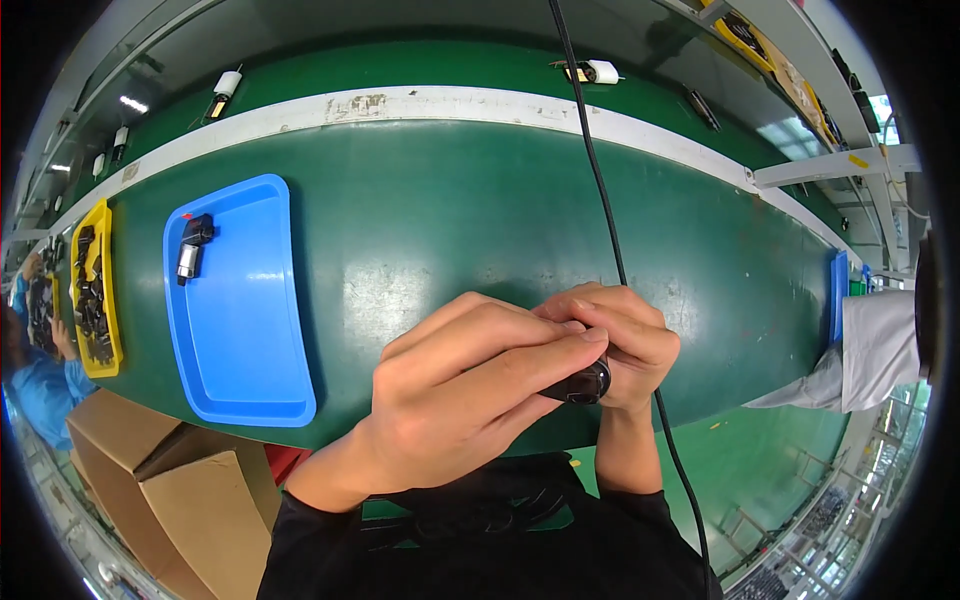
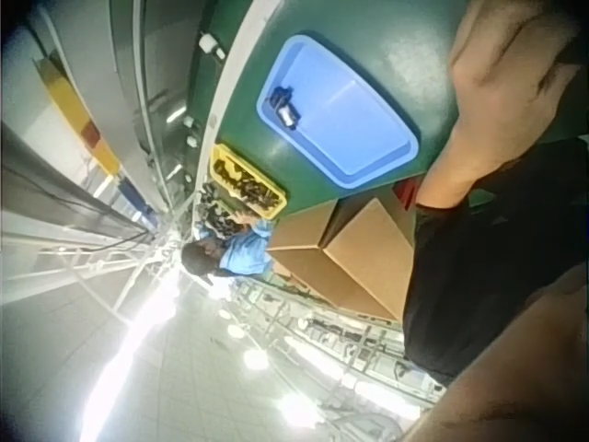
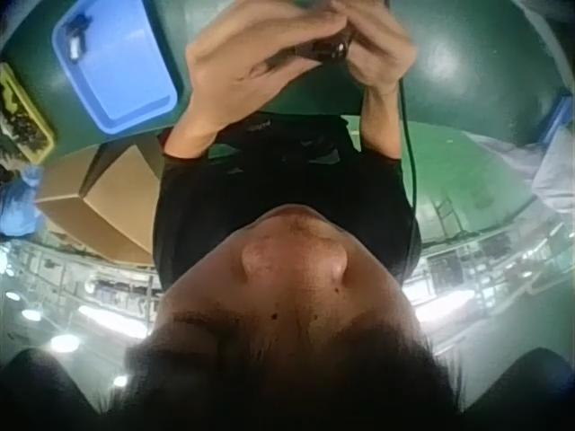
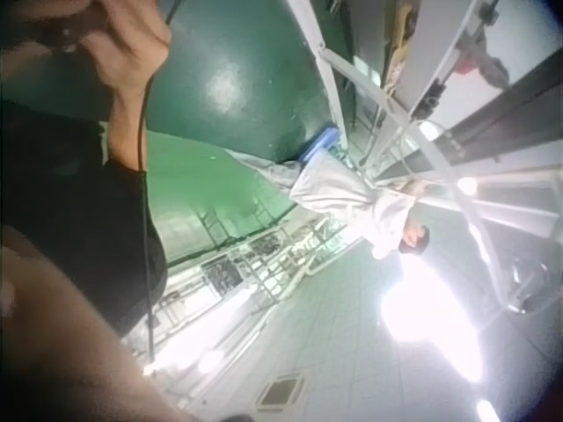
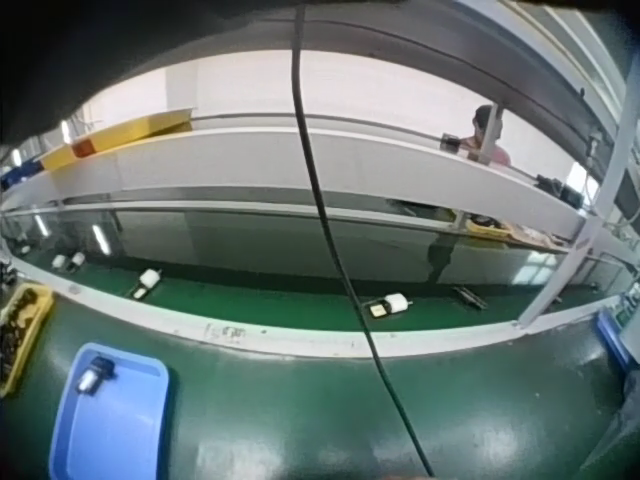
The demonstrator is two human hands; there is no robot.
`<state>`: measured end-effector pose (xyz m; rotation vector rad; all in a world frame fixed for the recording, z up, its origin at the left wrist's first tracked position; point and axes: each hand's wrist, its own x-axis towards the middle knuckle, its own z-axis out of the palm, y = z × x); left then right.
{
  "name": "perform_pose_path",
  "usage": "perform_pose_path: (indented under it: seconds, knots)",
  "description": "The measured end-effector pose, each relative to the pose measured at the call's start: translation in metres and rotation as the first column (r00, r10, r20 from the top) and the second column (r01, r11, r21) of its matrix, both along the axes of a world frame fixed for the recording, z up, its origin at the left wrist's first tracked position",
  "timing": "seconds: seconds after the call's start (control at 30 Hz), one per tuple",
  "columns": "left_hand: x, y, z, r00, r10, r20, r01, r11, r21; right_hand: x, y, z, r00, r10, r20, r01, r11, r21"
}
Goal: The person assembles electronic components by hand, taking them from trays and placing them into a plastic housing.
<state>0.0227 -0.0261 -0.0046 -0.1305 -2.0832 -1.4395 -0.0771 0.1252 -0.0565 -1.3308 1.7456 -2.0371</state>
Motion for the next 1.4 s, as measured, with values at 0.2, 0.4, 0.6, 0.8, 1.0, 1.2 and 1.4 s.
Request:
perform_pose_path:
  seconds: [0.2, 0.4, 0.6, 0.8, 1.0, 1.2, 1.4]
  knots:
    - [0.006, -0.006, 0.008, 0.990, -0.060, 0.125, 0.054, 0.997, 0.051, 0.005, 0.007, 0.015, 1.000, 0.011, 0.015, -0.012, 0.995, 0.101]
    - [0.003, -0.015, -0.003, 0.885, -0.327, 0.330, 0.027, 0.745, 0.667, -0.017, 0.015, 0.023, 0.972, 0.127, 0.199, -0.189, 0.924, 0.333]
    - [0.006, -0.018, -0.007, 0.790, -0.441, 0.426, 0.010, 0.704, 0.710, -0.017, 0.012, 0.033, 0.970, 0.140, 0.201, -0.222, 0.845, 0.486]
    - [0.004, -0.009, -0.013, 0.825, -0.422, 0.376, -0.037, 0.623, 0.781, -0.010, 0.009, 0.041, 0.742, -0.068, 0.667, -0.348, 0.812, 0.469]
    - [0.003, -0.012, -0.024, 0.814, -0.400, 0.421, -0.106, 0.610, 0.785, -0.010, -0.001, 0.026, 0.757, -0.059, 0.650, -0.368, 0.783, 0.501]
    - [-0.007, -0.026, -0.031, 0.838, -0.269, 0.475, -0.218, 0.632, 0.743, -0.033, -0.031, 0.005, 0.761, 0.042, 0.648, -0.409, 0.806, 0.428]
    - [0.020, -0.051, -0.028, 0.750, 0.374, 0.545, -0.512, 0.850, 0.122, -0.091, -0.073, -0.013, 0.921, 0.098, 0.377, -0.283, 0.833, 0.475]
